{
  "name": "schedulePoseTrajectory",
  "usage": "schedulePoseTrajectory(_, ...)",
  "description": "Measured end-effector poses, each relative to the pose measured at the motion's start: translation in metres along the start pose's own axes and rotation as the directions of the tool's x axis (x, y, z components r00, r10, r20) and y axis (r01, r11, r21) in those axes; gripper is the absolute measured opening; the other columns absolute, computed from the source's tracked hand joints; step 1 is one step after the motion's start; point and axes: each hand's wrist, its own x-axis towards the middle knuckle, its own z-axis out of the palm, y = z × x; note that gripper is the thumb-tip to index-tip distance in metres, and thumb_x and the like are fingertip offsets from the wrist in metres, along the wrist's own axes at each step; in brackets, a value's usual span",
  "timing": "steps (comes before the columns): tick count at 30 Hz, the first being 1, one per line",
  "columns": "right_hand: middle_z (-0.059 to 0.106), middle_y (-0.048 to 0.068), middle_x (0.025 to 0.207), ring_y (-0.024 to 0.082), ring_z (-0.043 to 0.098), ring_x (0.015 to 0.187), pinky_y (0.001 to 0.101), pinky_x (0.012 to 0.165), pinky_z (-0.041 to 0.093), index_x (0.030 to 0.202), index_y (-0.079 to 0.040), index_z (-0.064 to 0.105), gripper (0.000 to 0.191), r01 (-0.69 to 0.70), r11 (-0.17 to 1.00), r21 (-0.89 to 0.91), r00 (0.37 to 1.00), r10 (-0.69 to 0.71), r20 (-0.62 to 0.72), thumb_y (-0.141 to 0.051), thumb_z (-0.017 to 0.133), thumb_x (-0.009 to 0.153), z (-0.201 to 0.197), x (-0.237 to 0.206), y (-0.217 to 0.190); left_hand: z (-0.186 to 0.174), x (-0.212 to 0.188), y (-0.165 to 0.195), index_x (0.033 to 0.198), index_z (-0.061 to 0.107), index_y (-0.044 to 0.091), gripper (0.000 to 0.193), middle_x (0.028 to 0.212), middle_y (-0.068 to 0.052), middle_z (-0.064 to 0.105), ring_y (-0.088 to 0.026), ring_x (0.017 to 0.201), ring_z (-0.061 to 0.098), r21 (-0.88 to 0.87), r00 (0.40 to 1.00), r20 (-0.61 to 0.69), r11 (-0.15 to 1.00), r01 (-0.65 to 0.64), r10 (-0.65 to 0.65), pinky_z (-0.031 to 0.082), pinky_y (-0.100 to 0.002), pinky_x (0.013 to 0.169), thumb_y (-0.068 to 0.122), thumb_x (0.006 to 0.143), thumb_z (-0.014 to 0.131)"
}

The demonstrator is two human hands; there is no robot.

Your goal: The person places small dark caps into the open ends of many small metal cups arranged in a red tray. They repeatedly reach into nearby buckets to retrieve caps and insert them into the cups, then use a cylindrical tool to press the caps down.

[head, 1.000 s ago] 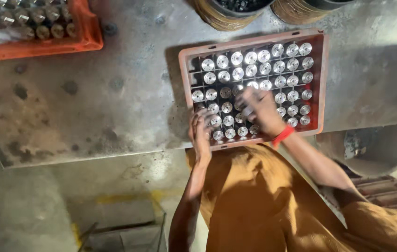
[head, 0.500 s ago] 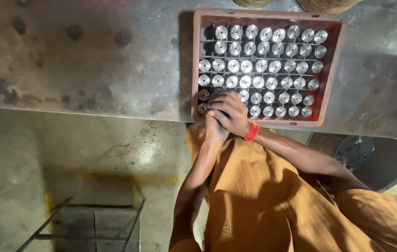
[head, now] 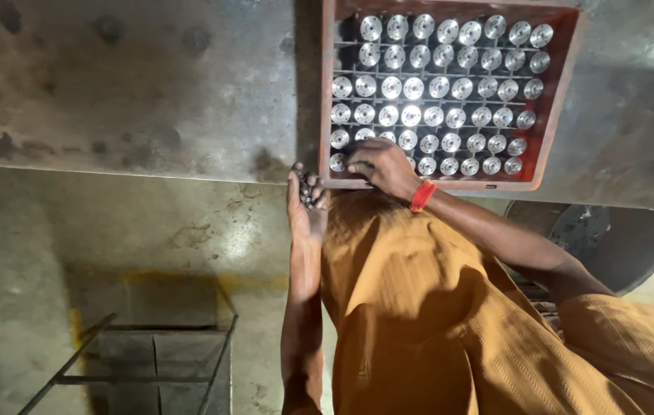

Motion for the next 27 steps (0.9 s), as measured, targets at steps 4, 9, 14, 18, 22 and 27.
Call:
schedulePoseTrajectory(4, 0.073, 0.013, 0.086, 0.033, 0.07, 0.081, 0.0432, 0.074, 0.055, 0.09, -0.01, 0.075, 0.01, 0.015, 0.988, -0.153, 1.0, -0.012, 0.017, -0.019, 0.076, 0.084, 0.016, 0.009, -0.006, -0.011, 0.007, 0.002, 0.122, 0.062, 0.016, 0.031, 0.09, 0.002, 0.06, -0.009, 0.073, 0.052, 0.061, 0.999, -0.014, 0.997, -0.047, 0.048, 0.038, -0.02, 0.052, 0.038, 0.101, 0.066)
schedulePoseTrajectory(9, 0.072, 0.02, 0.075, 0.035, 0.068, 0.064, 0.0458, 0.062, 0.053, 0.101, -0.006, 0.077, 0.019, -0.268, 0.947, -0.177, 0.937, 0.299, 0.179, -0.021, 0.078, 0.09, 0.013, 0.025, -0.007, 0.003, 0.017, 0.0, 0.123, 0.064, 0.013, 0.039, 0.086, 0.001, 0.06, -0.01, 0.068, 0.053, 0.175, 0.994, -0.103, 0.985, -0.011, 0.03, 0.039, -0.021, 0.052, 0.043, 0.098, 0.067)
schedulePoseTrajectory(14, 0.076, 0.009, 0.099, 0.015, 0.071, 0.084, 0.031, 0.075, 0.059, 0.116, -0.007, 0.074, 0.024, -0.332, 0.809, 0.486, 0.939, 0.334, 0.084, -0.02, 0.073, 0.097, -0.009, 0.01, -0.011, 0.043, 0.014, -0.005, 0.14, 0.064, 0.008, 0.045, 0.099, 0.004, 0.067, -0.004, 0.067, 0.052, 0.542, 0.999, -0.052, 0.84, 0.025, 0.003, 0.038, -0.018, 0.052, 0.035, 0.104, 0.063)
schedulePoseTrajectory(18, 0.075, 0.01, 0.106, 0.015, 0.068, 0.093, 0.0288, 0.083, 0.057, 0.118, -0.005, 0.076, 0.024, -0.321, 0.78, 0.537, 0.941, 0.327, 0.087, -0.017, 0.077, 0.097, -0.007, 0.006, -0.013, 0.075, 0.014, -0.021, 0.147, 0.057, 0.014, 0.048, 0.093, 0.005, 0.061, -0.002, 0.065, 0.047, 0.65, 0.981, 0.158, 0.736, -0.188, 0.11, 0.037, -0.018, 0.05, 0.029, 0.102, 0.066)
schedulePoseTrajectory(22, 0.077, 0.008, 0.107, 0.015, 0.072, 0.093, 0.0304, 0.081, 0.061, 0.115, -0.008, 0.075, 0.026, -0.393, 0.725, 0.566, 0.891, 0.453, 0.039, -0.017, 0.077, 0.091, -0.004, 0.013, 0.004, 0.075, 0.018, -0.017, 0.132, 0.065, 0.014, 0.033, 0.082, 0.004, 0.06, -0.004, 0.061, 0.049, 0.499, 0.991, -0.075, 0.865, -0.059, 0.111, 0.036, -0.018, 0.047, 0.031, 0.104, 0.064)
schedulePoseTrajectory(27, 0.078, 0.009, 0.106, 0.017, 0.075, 0.09, 0.0327, 0.078, 0.062, 0.106, -0.008, 0.075, 0.016, -0.272, 0.927, 0.259, 0.95, 0.302, -0.084, -0.021, 0.074, 0.095, 0.0, 0.015, 0.024, 0.041, 0.02, 0.004, 0.111, 0.067, 0.009, 0.033, 0.081, -0.003, 0.064, -0.017, 0.074, 0.064, 0.047, 0.981, -0.191, 0.999, 0.022, -0.013, 0.049, -0.028, 0.059, 0.037, 0.102, 0.052)
